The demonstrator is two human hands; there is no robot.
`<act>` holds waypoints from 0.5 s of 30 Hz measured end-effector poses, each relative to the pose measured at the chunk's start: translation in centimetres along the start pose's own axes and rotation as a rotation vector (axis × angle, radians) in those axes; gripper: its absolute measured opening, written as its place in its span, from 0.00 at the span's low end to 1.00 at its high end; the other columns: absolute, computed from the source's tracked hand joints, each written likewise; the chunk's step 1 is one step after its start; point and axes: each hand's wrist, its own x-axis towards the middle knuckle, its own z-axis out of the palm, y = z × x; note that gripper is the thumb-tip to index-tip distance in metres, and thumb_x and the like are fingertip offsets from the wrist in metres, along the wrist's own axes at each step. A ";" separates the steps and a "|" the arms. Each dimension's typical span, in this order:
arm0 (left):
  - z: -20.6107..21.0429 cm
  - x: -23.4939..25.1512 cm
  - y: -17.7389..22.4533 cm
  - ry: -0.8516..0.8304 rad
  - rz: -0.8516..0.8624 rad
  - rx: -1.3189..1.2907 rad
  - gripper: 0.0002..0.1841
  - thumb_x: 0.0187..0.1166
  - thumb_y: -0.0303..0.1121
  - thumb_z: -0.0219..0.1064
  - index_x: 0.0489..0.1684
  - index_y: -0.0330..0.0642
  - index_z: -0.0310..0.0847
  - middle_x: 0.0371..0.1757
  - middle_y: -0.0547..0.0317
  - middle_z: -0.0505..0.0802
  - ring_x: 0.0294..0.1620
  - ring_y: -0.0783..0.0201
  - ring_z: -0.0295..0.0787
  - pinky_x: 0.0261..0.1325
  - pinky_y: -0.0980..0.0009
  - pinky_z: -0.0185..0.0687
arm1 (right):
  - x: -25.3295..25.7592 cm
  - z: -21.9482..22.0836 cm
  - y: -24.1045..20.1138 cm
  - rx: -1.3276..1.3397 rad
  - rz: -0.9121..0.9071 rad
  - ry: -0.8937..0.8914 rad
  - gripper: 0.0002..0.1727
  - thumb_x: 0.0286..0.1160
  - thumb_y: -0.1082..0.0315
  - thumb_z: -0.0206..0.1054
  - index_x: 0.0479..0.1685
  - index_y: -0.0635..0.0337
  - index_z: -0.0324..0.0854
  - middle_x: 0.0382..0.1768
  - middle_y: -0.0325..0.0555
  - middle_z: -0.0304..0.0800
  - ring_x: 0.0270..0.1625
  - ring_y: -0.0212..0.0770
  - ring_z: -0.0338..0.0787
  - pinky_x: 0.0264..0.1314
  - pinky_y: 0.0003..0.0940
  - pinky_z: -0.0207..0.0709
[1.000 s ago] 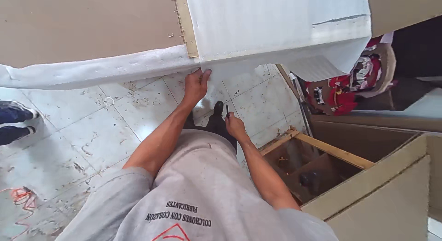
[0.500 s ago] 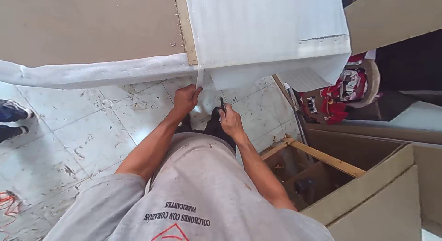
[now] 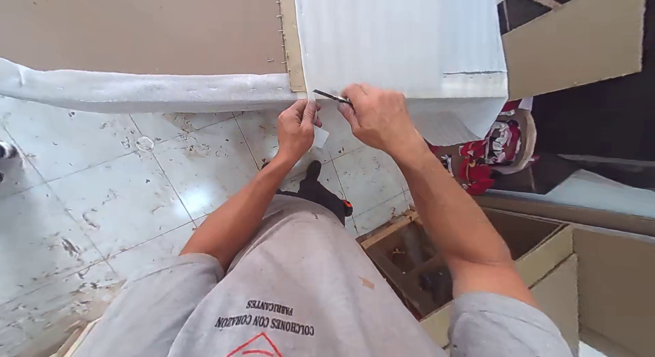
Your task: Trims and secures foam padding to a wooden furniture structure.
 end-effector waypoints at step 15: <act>-1.9 -5.2 -7.2 -0.491 -0.134 0.371 0.17 0.88 0.42 0.57 0.53 0.43 0.91 0.46 0.53 0.97 0.49 0.54 0.96 0.59 0.41 0.87 | -6.5 -4.0 4.4 0.012 0.210 -0.124 0.24 0.91 0.52 0.50 0.61 0.65 0.77 0.35 0.60 0.87 0.36 0.65 0.90 0.34 0.65 0.77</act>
